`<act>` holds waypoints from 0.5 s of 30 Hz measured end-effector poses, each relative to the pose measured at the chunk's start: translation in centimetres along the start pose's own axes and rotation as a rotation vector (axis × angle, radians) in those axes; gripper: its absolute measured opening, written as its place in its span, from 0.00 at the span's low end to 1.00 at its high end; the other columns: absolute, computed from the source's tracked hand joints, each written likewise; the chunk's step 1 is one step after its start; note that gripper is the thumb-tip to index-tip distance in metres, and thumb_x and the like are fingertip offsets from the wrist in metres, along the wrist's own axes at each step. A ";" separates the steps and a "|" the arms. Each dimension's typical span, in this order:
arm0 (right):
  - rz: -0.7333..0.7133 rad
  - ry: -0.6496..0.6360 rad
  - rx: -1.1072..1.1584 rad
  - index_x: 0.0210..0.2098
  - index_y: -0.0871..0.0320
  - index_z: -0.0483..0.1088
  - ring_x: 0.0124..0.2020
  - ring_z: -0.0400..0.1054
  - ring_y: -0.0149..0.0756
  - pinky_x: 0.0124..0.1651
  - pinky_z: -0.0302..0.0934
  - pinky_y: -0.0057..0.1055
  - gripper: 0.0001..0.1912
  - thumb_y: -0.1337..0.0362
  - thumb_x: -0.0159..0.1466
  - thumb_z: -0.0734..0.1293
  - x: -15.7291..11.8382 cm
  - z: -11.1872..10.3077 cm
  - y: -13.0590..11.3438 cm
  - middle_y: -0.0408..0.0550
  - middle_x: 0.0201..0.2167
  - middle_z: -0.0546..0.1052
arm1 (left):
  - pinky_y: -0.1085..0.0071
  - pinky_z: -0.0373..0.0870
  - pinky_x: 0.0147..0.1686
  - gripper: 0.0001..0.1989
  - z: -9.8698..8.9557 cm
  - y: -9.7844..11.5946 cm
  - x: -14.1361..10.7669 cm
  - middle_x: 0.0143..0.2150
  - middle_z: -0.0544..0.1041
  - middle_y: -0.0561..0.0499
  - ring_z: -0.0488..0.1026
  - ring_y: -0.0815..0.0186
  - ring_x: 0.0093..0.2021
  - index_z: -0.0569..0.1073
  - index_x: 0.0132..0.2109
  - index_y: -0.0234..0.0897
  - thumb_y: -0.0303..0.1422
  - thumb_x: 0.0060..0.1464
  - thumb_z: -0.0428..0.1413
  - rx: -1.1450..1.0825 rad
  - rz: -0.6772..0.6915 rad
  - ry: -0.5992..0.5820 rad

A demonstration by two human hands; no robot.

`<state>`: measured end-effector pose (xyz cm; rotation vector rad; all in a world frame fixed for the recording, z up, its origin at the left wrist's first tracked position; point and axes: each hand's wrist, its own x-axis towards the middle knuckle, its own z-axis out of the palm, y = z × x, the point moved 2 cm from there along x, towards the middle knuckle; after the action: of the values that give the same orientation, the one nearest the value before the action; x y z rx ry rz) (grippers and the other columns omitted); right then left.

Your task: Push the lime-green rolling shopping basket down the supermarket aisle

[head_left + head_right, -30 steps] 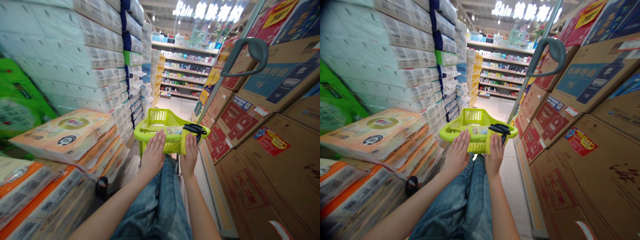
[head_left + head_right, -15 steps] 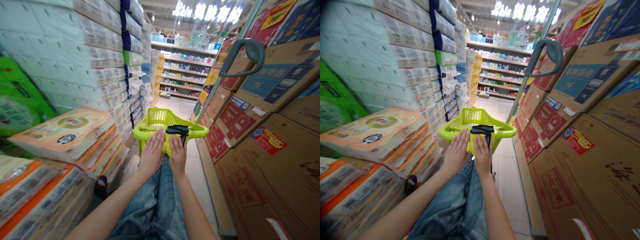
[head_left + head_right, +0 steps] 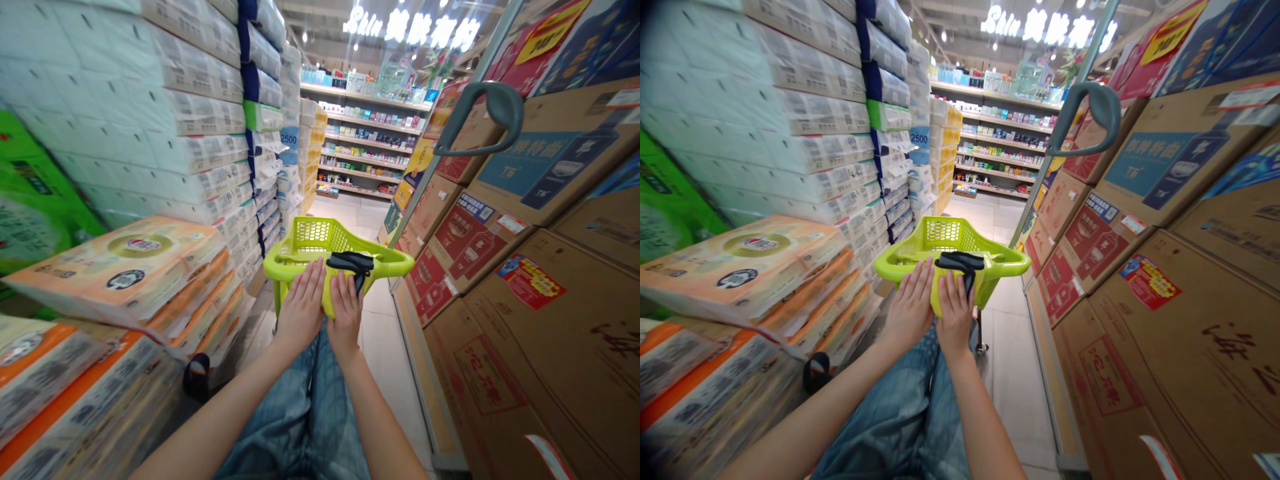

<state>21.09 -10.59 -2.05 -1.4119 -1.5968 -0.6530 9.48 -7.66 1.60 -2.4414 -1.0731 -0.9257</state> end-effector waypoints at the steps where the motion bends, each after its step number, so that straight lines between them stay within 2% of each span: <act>1: -0.034 -0.017 -0.015 0.72 0.53 0.46 0.73 0.45 0.40 0.71 0.46 0.54 0.36 0.75 0.66 0.53 -0.2 0.0 0.1 0.53 0.68 0.63 | 0.59 0.43 0.70 0.39 0.0 -0.1 0.0 0.74 0.47 0.40 0.41 0.58 0.74 0.42 0.72 0.26 0.25 0.57 0.46 0.004 0.000 0.002; 3: -0.060 -0.020 -0.042 0.72 0.53 0.46 0.72 0.46 0.40 0.71 0.46 0.54 0.36 0.76 0.66 0.53 -0.3 -0.5 1.3 0.53 0.67 0.64 | 0.59 0.43 0.71 0.39 0.1 -0.1 0.0 0.74 0.47 0.41 0.40 0.59 0.74 0.42 0.72 0.26 0.25 0.57 0.46 0.003 0.001 -0.004; 5: -0.023 0.030 -0.047 0.72 0.53 0.46 0.73 0.46 0.41 0.70 0.46 0.56 0.37 0.76 0.65 0.53 -0.3 -1.4 3.7 0.54 0.67 0.63 | 0.59 0.42 0.71 0.39 0.1 -0.1 0.0 0.74 0.46 0.41 0.40 0.58 0.75 0.42 0.72 0.26 0.25 0.57 0.47 -0.005 -0.001 -0.016; 9: 0.220 0.197 -0.006 0.71 0.55 0.48 0.72 0.46 0.43 0.70 0.47 0.58 0.35 0.75 0.65 0.53 0.2 -2.9 7.9 0.55 0.69 0.59 | 0.58 0.42 0.71 0.40 0.1 0.1 0.1 0.75 0.45 0.41 0.40 0.57 0.74 0.41 0.73 0.26 0.26 0.56 0.49 -0.027 -0.008 -0.015; 12: 0.335 0.239 0.047 0.71 0.54 0.48 0.73 0.44 0.44 0.71 0.46 0.57 0.34 0.74 0.66 0.52 0.5 -2.6 7.5 0.54 0.71 0.56 | 0.57 0.43 0.70 0.41 0.2 0.2 0.1 0.74 0.46 0.41 0.41 0.56 0.74 0.40 0.73 0.26 0.26 0.56 0.48 -0.038 -0.003 0.001; 15: 0.274 0.192 0.072 0.72 0.56 0.45 0.73 0.42 0.44 0.71 0.46 0.54 0.35 0.74 0.66 0.52 0.4 -1.3 4.1 0.54 0.71 0.54 | 0.57 0.46 0.70 0.41 0.3 0.2 0.1 0.74 0.46 0.41 0.42 0.56 0.74 0.40 0.73 0.26 0.26 0.56 0.48 -0.028 -0.006 0.010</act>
<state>25.38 -10.61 -1.75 -1.4358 -1.2384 -0.5453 9.78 -7.59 1.47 -2.4549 -1.0718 -0.9605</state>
